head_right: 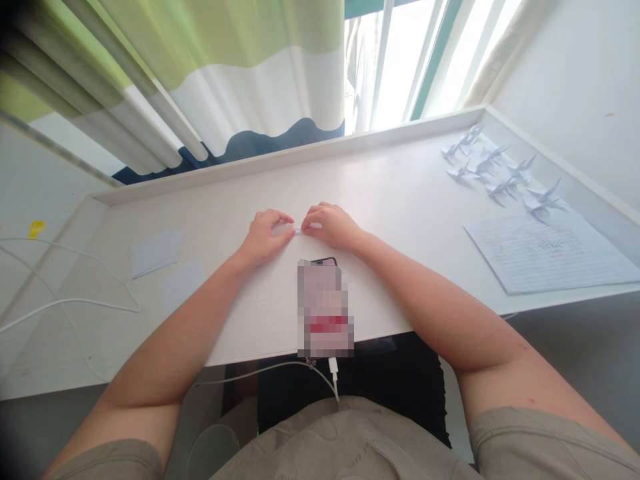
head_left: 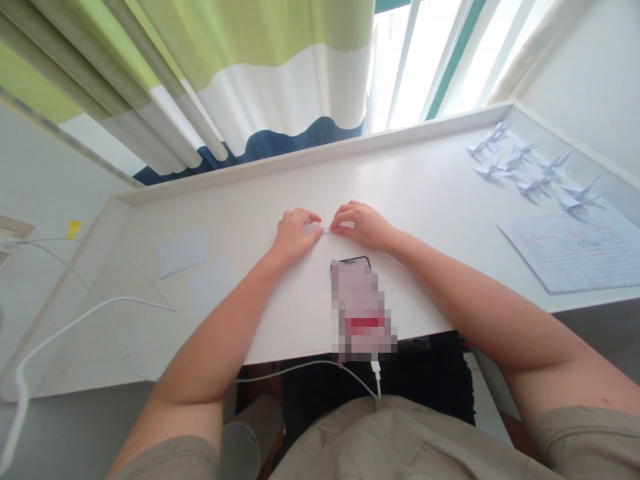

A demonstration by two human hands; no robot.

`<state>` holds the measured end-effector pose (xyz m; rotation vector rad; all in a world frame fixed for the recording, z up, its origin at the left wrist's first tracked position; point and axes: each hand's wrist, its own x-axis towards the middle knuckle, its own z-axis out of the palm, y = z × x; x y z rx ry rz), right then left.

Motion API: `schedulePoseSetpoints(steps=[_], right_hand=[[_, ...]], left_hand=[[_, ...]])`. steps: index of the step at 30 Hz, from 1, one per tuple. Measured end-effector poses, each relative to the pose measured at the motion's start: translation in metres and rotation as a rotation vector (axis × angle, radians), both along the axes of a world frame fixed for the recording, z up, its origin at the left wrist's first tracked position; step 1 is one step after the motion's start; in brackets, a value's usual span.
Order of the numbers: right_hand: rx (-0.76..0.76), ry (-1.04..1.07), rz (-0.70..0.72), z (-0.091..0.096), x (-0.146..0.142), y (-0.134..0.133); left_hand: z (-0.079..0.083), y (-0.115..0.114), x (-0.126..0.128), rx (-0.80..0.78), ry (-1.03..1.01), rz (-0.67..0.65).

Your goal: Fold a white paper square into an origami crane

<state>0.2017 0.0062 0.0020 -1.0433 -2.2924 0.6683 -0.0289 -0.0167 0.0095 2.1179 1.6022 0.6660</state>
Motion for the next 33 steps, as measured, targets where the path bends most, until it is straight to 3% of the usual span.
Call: schedulePoseSetpoints(steps=[18, 28, 33], right_hand=[[0.039, 0.001, 0.027, -0.004, 0.003, 0.001], [0.034, -0.003, 0.032, -0.002, 0.003, 0.001], [0.043, 0.0, 0.016, -0.003, 0.002, 0.001]], left_hand=[[0.0, 0.008, -0.014, 0.186, 0.075, -0.215], [-0.008, 0.01, -0.01, 0.135, 0.013, -0.181], [-0.005, 0.008, -0.008, 0.197, 0.038, -0.197]])
